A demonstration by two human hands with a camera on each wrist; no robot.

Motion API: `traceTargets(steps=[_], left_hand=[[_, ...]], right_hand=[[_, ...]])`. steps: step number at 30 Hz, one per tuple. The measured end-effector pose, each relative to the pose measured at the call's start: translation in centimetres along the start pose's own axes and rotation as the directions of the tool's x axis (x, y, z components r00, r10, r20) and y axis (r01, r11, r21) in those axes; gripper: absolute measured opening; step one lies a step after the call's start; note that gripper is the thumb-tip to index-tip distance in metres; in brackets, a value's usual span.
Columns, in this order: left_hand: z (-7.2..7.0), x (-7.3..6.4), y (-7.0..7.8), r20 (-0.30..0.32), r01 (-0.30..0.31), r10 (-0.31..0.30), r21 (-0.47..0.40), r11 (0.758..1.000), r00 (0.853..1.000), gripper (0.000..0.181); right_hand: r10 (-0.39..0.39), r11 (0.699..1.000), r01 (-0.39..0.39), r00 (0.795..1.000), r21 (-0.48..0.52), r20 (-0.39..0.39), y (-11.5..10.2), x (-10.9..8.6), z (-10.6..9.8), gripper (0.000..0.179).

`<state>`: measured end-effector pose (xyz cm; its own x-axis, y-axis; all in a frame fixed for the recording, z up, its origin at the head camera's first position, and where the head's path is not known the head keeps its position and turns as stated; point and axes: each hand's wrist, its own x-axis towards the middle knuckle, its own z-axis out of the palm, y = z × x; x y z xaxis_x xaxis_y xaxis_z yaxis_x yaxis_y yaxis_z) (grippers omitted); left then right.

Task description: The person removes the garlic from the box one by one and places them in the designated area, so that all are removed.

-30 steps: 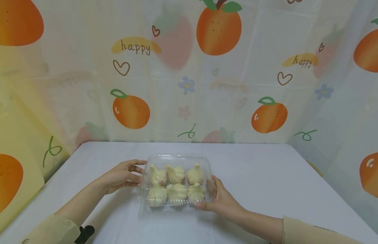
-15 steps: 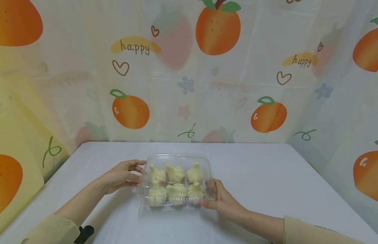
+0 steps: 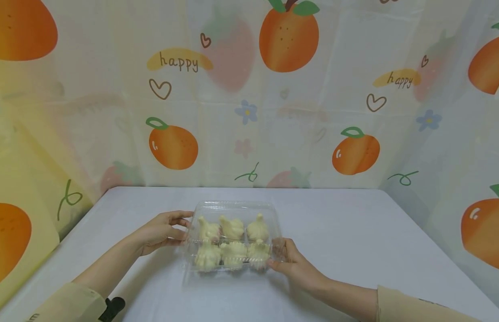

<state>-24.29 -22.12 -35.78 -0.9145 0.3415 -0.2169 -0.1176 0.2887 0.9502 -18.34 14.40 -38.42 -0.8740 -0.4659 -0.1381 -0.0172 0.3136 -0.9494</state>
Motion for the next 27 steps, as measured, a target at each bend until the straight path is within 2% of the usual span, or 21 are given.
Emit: traceTargets(steps=[6, 22, 27], left_hand=[[-0.09, 0.06, -0.09, 0.005, -0.007, 0.007, 0.014, 1.000, 1.000, 0.075], [0.00, -0.05, 0.16, 0.007, -0.008, 0.008, 0.020, 1.000, 1.000, 0.075], [0.04, -0.14, 0.25, 0.007, -0.011, 0.011, 0.020, 1.000, 1.000, 0.075]], right_hand=[[-0.006, 1.000, 0.006, 1.000, -0.008, 0.021, 0.00, -0.07, 0.03, 0.069], [-0.034, 0.999, 0.034, 0.999, -0.014, 0.000, 0.32, -0.27, 0.03, 0.060], [-0.032, 0.999, 0.032, 0.999, -0.016, 0.018, 0.31, -0.34, 0.10, 0.058]])
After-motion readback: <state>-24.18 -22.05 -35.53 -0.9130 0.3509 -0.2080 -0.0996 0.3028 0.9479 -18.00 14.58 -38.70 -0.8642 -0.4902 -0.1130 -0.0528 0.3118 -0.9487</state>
